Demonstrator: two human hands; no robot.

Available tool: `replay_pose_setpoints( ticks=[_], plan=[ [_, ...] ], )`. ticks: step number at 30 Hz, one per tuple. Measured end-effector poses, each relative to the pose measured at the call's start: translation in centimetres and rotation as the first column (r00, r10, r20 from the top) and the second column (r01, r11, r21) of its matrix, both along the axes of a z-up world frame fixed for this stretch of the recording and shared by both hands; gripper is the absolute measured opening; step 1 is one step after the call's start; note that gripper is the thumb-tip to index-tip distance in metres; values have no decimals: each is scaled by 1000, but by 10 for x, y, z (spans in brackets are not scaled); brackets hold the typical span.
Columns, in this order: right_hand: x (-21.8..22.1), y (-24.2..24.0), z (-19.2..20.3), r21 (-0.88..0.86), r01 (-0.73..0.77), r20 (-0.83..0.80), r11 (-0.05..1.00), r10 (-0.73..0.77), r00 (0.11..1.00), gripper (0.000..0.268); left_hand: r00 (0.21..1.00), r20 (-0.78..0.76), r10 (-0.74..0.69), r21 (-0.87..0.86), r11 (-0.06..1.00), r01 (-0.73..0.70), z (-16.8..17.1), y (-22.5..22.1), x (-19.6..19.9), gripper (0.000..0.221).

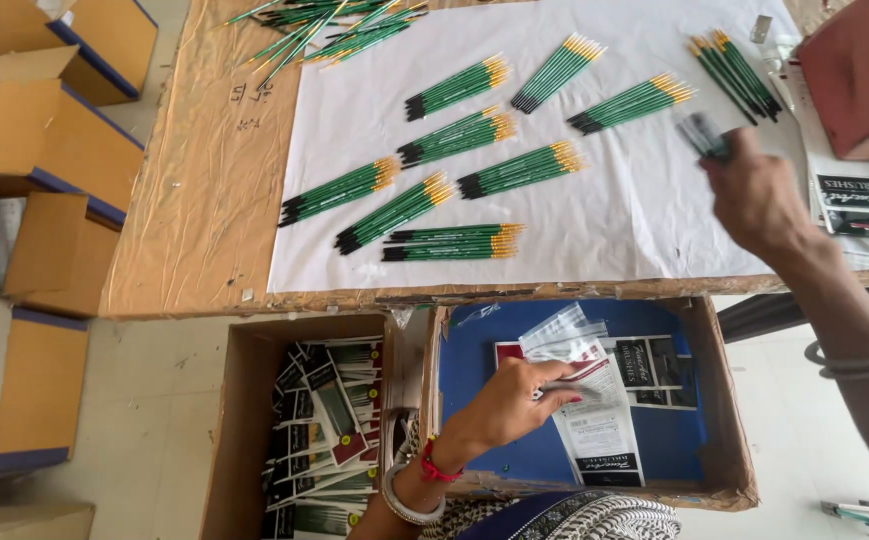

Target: The person places paintbrushes into individual plastic sleeves, seals the adhesive strips on the sleeves, and places the packaged brushes into a box.

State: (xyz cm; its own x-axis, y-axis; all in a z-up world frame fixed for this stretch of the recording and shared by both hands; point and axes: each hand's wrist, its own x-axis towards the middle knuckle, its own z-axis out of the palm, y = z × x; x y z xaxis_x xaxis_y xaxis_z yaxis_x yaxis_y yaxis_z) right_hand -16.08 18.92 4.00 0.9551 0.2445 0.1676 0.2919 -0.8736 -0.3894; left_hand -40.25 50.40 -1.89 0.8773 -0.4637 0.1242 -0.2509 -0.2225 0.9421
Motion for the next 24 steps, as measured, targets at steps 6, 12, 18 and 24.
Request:
replay_pose_setpoints(
  ticks=[6,12,18,24],
  plan=[
    [-39,-16,-39,943,-273,274,188,22,961,57,998,50,46,68,996,-49,34,2,10,44],
    [-122,63,9,992,-120,109,44,196,974,71,983,172,70,155,983,-98,28,-6,40,40],
    [-161,130,38,865,-500,455,47,351,819,60,891,454,31,153,982,-112,49,-22,47,30],
    [-159,127,75,947,-76,-24,311,304,953,13,907,402,125,136,972,-194,71,-17,38,24]
  ],
)
